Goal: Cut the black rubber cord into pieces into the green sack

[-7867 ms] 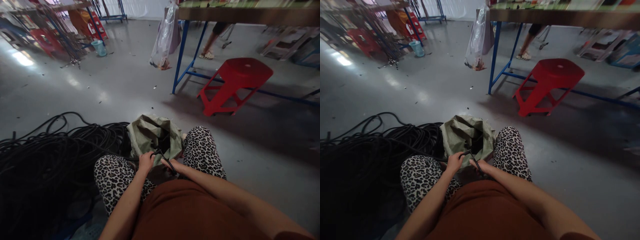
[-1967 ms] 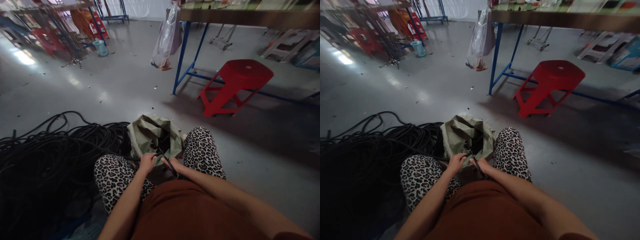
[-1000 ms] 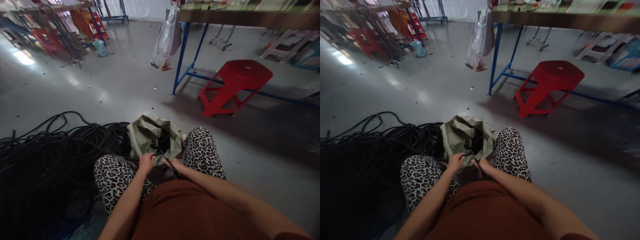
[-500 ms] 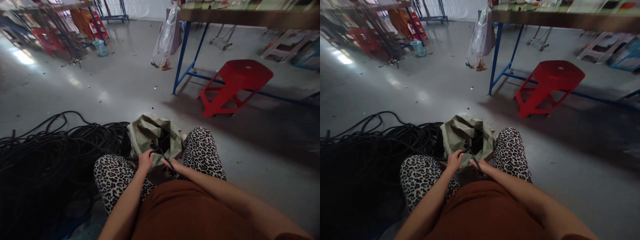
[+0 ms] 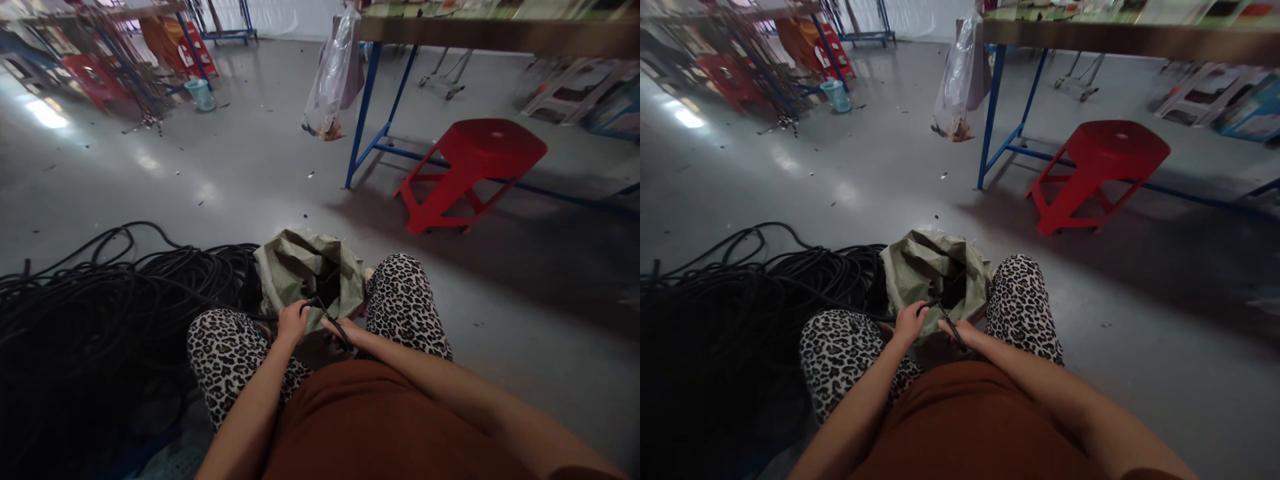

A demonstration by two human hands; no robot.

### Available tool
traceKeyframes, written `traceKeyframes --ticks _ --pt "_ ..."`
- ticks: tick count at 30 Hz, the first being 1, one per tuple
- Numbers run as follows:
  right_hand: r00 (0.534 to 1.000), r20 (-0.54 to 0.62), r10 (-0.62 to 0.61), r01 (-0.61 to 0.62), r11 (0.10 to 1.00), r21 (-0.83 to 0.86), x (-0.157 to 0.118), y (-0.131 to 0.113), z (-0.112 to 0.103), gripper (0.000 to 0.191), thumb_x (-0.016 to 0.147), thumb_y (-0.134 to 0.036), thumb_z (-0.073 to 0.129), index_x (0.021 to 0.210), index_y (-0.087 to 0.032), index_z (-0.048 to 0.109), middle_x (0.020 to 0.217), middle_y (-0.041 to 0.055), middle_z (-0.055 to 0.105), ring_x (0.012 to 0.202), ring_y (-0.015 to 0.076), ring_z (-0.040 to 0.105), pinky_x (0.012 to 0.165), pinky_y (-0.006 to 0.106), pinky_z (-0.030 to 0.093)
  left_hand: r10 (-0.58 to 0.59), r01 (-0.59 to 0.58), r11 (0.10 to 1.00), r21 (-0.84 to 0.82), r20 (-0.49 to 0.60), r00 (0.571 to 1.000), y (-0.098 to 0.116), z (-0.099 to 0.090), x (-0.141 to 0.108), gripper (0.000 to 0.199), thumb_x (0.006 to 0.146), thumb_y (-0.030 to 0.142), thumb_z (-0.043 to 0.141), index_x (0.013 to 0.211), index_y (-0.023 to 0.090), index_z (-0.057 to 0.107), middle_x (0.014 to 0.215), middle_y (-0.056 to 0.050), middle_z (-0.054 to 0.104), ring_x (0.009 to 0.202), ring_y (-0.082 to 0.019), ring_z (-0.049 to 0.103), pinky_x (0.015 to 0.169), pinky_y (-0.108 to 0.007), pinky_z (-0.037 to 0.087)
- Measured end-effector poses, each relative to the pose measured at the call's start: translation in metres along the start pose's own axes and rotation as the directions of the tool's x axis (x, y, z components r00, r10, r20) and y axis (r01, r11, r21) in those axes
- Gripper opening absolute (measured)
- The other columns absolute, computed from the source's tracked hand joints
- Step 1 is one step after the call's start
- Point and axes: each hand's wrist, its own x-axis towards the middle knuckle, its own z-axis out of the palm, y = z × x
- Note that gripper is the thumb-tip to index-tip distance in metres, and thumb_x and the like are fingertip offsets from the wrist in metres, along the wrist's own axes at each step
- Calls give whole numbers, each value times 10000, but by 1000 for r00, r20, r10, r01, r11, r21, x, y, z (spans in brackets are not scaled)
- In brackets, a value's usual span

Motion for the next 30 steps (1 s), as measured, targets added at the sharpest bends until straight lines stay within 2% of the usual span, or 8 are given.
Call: traceKeyframes --ticks 11,18,30 --pt "1000 -9 -3 2 998 -57 -12 -10 -1 456 859 -565 589 751 -122 591 539 -7 541 455 96 525 473 183 434 47 -48 999 25 25 999 0 3 -1 278 899 278 519 1100 190 690 1077 -80 730 991 -187 665 925 -317 458" --pt "1000 4 -6 6 999 -41 -18 -14 -1 403 920 -495 538 739 -136 548 547 -20 518 442 90 498 447 180 401 75 -76 997 26 47 996 4 1 -4 280 898 272 512 1096 194 694 1062 -82 735 990 -194 667 922 -321 456" --pt "1000 1 4 -4 999 -42 -20 -17 -1 429 900 -517 563 740 -119 567 528 -29 495 453 80 486 454 166 404 84 -86 996 8 127 988 5 0 -5 293 906 281 498 1120 222 689 1117 -58 723 1037 -179 652 939 -305 444"
